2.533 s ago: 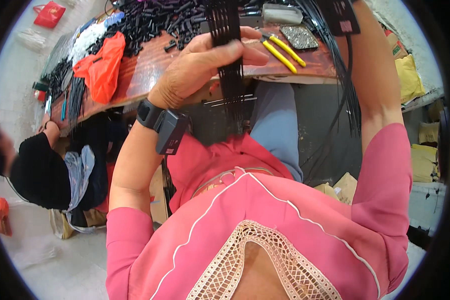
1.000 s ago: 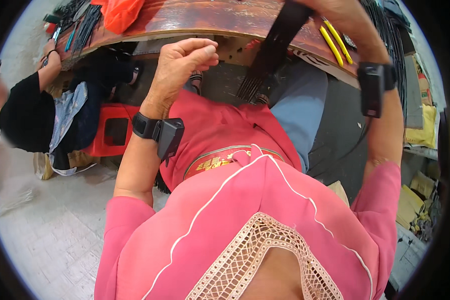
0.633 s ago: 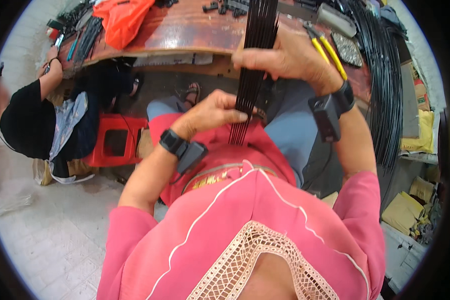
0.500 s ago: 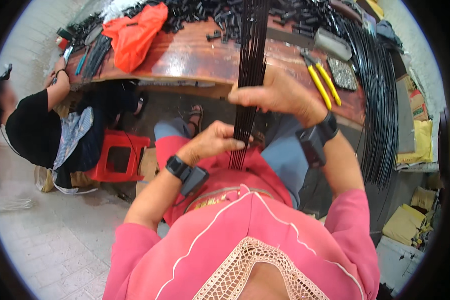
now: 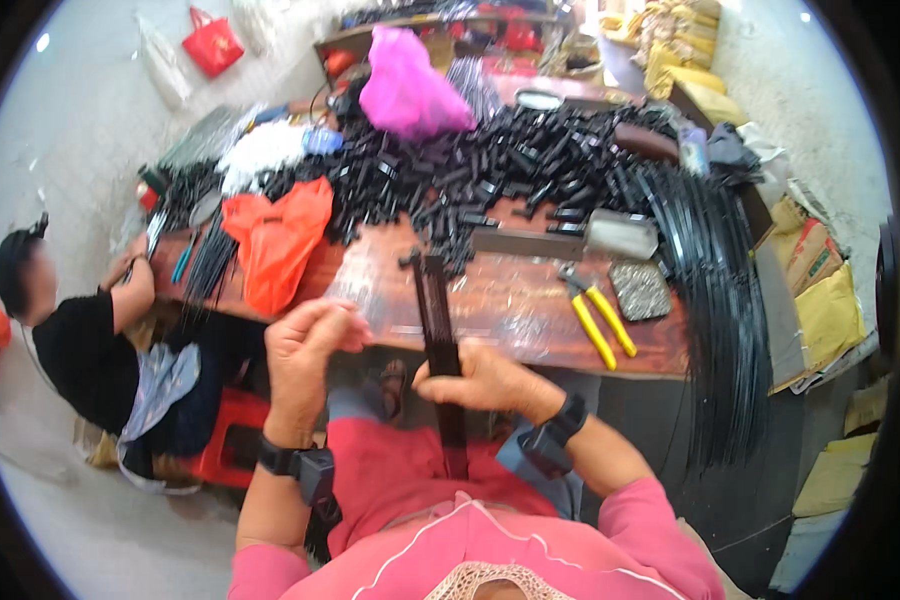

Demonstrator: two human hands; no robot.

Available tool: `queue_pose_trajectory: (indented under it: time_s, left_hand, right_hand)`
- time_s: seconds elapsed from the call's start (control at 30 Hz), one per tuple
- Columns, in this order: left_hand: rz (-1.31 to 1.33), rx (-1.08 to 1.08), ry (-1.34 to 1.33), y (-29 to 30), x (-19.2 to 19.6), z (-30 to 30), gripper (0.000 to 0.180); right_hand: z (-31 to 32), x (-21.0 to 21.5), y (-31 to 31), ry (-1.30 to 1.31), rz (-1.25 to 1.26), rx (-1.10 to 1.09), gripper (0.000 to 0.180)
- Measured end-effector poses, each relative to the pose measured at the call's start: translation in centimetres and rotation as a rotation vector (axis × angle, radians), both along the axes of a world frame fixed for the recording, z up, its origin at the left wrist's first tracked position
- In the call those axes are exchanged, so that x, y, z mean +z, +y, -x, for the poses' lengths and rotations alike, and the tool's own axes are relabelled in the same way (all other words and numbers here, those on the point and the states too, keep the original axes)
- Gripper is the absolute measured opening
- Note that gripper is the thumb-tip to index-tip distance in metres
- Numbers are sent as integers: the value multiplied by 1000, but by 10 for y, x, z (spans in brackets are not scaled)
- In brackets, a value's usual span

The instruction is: Inserting and crimping umbrella ribs into a central hub using pliers in an industrial workshop.

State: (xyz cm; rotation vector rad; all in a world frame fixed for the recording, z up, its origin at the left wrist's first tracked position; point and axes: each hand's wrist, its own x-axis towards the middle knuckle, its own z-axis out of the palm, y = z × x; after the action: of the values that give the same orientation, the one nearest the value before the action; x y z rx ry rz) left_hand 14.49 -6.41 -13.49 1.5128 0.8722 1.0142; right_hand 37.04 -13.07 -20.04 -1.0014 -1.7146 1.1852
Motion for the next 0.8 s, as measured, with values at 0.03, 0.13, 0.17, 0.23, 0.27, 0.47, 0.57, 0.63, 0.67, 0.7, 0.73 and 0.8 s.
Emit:
queue_pose_trajectory:
  time_s: [0.03, 0.13, 0.17, 0.23, 0.27, 0.47, 0.57, 0.63, 0.67, 0.7, 0.73, 0.8]
  left_hand:
    - [-49, -28, -109, -3, 24, -13, 38]
    - [-23, -313, -267, -1, 64, -53, 57]
    - [34, -402, -259, 1, 69, -64, 56]
    - [121, -534, -221, -8, 79, -70, 54]
    - [171, -564, -187, -14, 84, -68, 53]
    - [137, -669, -165, -66, 102, -38, 62]
    - [12, -670, -440, -93, 95, -29, 80]
    - [70, -431, -473, -84, 75, -26, 64]
    - [102, -228, -432, -69, 58, -24, 52]
    - [137, -120, -328, -54, 39, -17, 38]
    - [162, -19, -228, -42, 16, -10, 27]
    - [295, -43, -53, -34, -23, -2, 19]
  right_hand:
    - [7, 8, -6, 70, 65, -24, 18]
    - [15, 10, -15, 124, 123, 37, 21]
    - [14, 12, -16, 136, 155, 99, 23]
    - [15, 14, -21, 227, 171, 204, 28]
    - [15, 13, -24, 315, 176, 258, 31]
    - [18, 0, -34, 308, 211, 180, 41]
    - [26, -12, -24, 165, -55, 47, 31]
    - [17, -14, -29, 139, 114, 64, 28]
    - [16, -2, -32, 239, 282, 41, 28]
    - [15, 1, -36, 307, 376, 21, 26]
    - [14, -1, -39, 363, 463, -2, 25]
    - [16, -13, -41, 458, 457, -54, 30]
